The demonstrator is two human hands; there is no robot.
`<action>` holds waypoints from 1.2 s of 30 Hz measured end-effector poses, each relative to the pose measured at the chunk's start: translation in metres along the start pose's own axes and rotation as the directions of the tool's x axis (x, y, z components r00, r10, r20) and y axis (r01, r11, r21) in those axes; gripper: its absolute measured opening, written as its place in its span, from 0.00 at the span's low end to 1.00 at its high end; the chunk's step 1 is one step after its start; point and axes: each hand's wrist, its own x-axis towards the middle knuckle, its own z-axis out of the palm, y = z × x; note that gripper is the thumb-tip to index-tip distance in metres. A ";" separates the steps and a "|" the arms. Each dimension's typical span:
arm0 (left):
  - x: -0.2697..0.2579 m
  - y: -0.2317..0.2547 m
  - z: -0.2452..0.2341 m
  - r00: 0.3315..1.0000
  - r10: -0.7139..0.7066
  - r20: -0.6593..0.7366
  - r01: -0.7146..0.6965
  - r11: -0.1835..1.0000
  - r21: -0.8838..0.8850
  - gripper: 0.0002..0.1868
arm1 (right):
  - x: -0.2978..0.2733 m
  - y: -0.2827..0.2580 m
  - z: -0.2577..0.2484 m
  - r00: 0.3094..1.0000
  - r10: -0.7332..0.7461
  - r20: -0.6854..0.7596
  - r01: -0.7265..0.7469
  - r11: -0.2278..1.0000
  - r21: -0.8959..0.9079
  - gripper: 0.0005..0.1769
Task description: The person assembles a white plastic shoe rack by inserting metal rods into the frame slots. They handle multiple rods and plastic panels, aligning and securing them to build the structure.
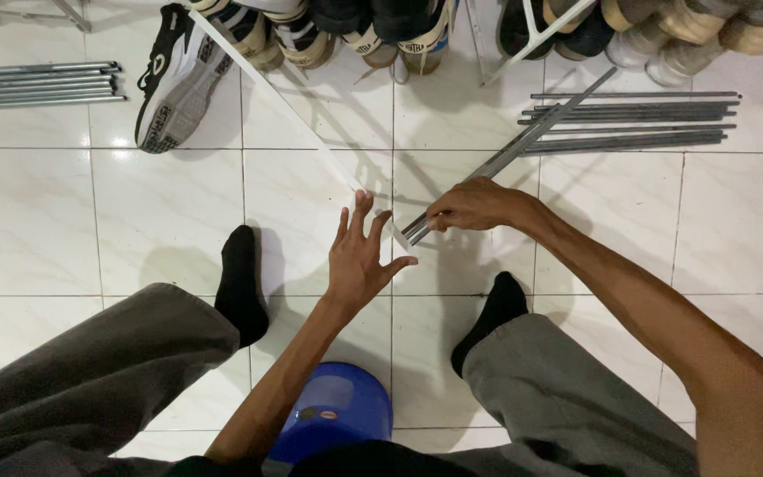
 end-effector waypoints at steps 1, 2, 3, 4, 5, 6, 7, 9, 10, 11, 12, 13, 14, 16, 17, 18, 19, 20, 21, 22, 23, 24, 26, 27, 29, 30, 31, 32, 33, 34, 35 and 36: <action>-0.001 -0.001 -0.001 1.000 0.004 0.000 -0.004 1.000 0.000 0.47 | 0.000 -0.002 0.000 1.000 0.002 0.007 -0.002 1.000 0.025 0.19; -0.002 -0.001 -0.002 1.000 0.008 0.000 -0.008 1.000 0.001 0.47 | -0.001 -0.003 0.000 1.000 -0.005 0.028 0.005 1.000 0.009 0.20; 0.000 -0.003 -0.003 1.000 -0.001 0.009 0.001 1.000 0.004 0.47 | 0.000 -0.006 -0.003 0.999 -0.015 0.042 0.015 1.000 -0.010 0.21; 0.000 -0.002 -0.004 1.000 -0.011 0.018 0.011 1.000 0.007 0.47 | 0.002 -0.010 -0.007 0.998 -0.025 0.056 0.026 0.999 -0.029 0.22; -0.003 0.000 -0.005 0.999 -0.026 0.035 0.026 1.000 0.005 0.47 | -0.001 -0.014 -0.007 0.999 -0.008 0.041 0.010 0.999 -0.044 0.21; -0.005 0.001 -0.005 1.000 -0.020 0.021 0.020 1.000 0.011 0.46 | -0.003 -0.018 -0.008 1.000 0.009 0.026 -0.007 0.998 -0.058 0.20; -0.004 0.000 -0.005 1.000 -0.010 0.004 0.010 1.000 0.015 0.46 | -0.005 -0.020 -0.010 1.000 0.028 0.008 -0.027 0.997 -0.076 0.19; -0.003 0.001 -0.005 1.000 -0.008 -0.006 0.008 1.000 0.023 0.45 | -0.014 -0.025 -0.008 0.997 0.001 -0.073 -0.003 1.000 -0.025 0.19; -0.003 0.002 -0.006 1.000 -0.015 0.003 0.015 1.000 0.026 0.46 | -0.018 -0.026 -0.004 0.993 -0.011 -0.115 0.012 1.000 0.000 0.20; -0.004 0.001 -0.007 1.000 -0.024 0.013 0.024 0.999 0.031 0.46 | -0.019 -0.025 0.000 0.966 -0.133 -0.222 0.127 0.991 -0.043 0.18; -0.004 0.001 -0.008 1.000 -0.025 0.012 0.025 0.999 0.035 0.46 | -0.021 -0.021 0.006 0.913 -0.253 -0.320 0.234 0.967 -0.097 0.17; -0.004 0.000 -0.007 1.000 -0.028 0.011 0.028 0.999 0.036 0.46 | -0.021 -0.017 0.013 0.837 -0.366 -0.408 0.330 0.931 -0.160 0.15; -0.005 0.000 -0.006 0.999 -0.031 0.011 0.030 0.999 0.038 0.46 | -0.021 -0.014 0.022 0.766 -0.432 -0.476 0.351 0.901 -0.254 0.13; -0.005 -0.001 -0.005 1.000 -0.028 0.007 0.028 0.999 0.028 0.46 | -0.021 -0.010 0.037 0.595 -0.562 -0.574 0.352 0.825 -0.442 0.09; -0.006 -0.001 -0.004 1.000 -0.028 0.005 0.028 0.999 0.023 0.46 | -0.020 -0.009 0.044 0.587 -0.566 -0.579 0.337 0.821 -0.461 0.09; -0.008 -0.001 -0.003 0.999 -0.032 0.006 0.031 0.999 0.017 0.46 | -0.018 -0.010 0.049 0.579 -0.570 -0.583 0.320 0.817 -0.480 0.09; -0.008 -0.001 -0.004 0.999 -0.032 0.006 0.032 0.999 0.013 0.46 | -0.016 -0.010 0.051 0.569 -0.574 -0.589 0.302 0.812 -0.499 0.10; -0.006 -0.002 -0.004 0.999 -0.033 0.005 0.033 0.999 0.008 0.46 | -0.015 -0.009 0.052 0.591 -0.559 -0.581 0.301 0.821 -0.484 0.09; -0.007 -0.002 -0.005 1.000 -0.028 -0.002 0.028 1.000 0.006 0.46 | -0.015 -0.010 0.054 0.615 -0.542 -0.573 0.300 0.833 -0.465 0.09; -0.007 -0.002 -0.005 1.000 -0.023 -0.010 0.023 1.000 0.005 0.46 | -0.015 -0.010 0.056 0.639 -0.524 -0.563 0.299 0.843 -0.446 0.08; -0.006 -0.003 -0.006 1.000 -0.016 -0.020 0.016 1.000 0.006 0.46 | -0.013 -0.010 0.055 0.668 -0.504 -0.547 0.286 0.853 -0.436 0.07; -0.006 -0.003 -0.006 1.000 -0.022 -0.014 0.022 1.000 0.000 0.46 | -0.012 -0.010 0.054 0.697 -0.483 -0.530 0.273 0.862 -0.427 0.06; -0.006 -0.001 -0.007 0.999 -0.036 -0.001 0.036 0.999 -0.015 0.46 | -0.010 -0.010 0.051 0.745 -0.444 -0.498 0.266 0.882 -0.388 0.07; -0.006 0.000 -0.007 0.999 -0.034 -0.002 0.034 0.999 -0.016 0.46 | -0.011 -0.009 0.048 0.765 -0.428 -0.481 0.273 0.892 -0.359 0.08; -0.006 0.000 -0.006 1.000 -0.029 -0.006 0.029 0.999 -0.020 0.46 | -0.009 -0.011 0.042 0.815 -0.389 -0.429 0.286 0.915 -0.285 0.10; -0.005 0.000 -0.005 1.000 -0.030 -0.004 0.030 0.999 -0.016 0.46 | -0.008 -0.012 0.038 0.843 -0.366 -0.394 0.291 0.927 -0.238 0.11; -0.005 -0.001 -0.005 1.000 -0.029 0.000 0.029 0.999 -0.013 0.47 | -0.006 -0.014 0.033 0.869 -0.342 -0.358 0.291 0.938 -0.190 0.12; -0.004 -0.002 -0.004 1.000 -0.029 0.003 0.029 1.000 -0.009 0.47 | -0.005 -0.015 0.027 0.925 -0.263 -0.276 0.233 0.963 -0.138 0.13; -0.003 -0.002 -0.003 0.999 -0.032 0.004 0.032 0.999 -0.012 0.47 | -0.003 -0.017 0.017 0.965 -0.184 -0.187 0.170 0.981 -0.093 0.14; -0.002 -0.001 -0.003 0.999 -0.036 0.004 0.036 0.999 -0.014 0.47 | -0.002 -0.019 0.010 0.990 -0.106 -0.094 0.101 0.993 -0.055 0.15; -0.003 -0.002 -0.003 0.999 -0.039 0.006 0.039 0.999 -0.016 0.47 | -0.002 -0.023 0.007 0.996 -0.071 -0.051 0.069 0.997 -0.041 0.16; -0.003 -0.003 -0.004 0.999 -0.042 0.018 0.042 0.999 -0.009 0.47 | -0.002 -0.027 0.005 0.999 -0.036 -0.009 0.036 0.999 -0.030 0.16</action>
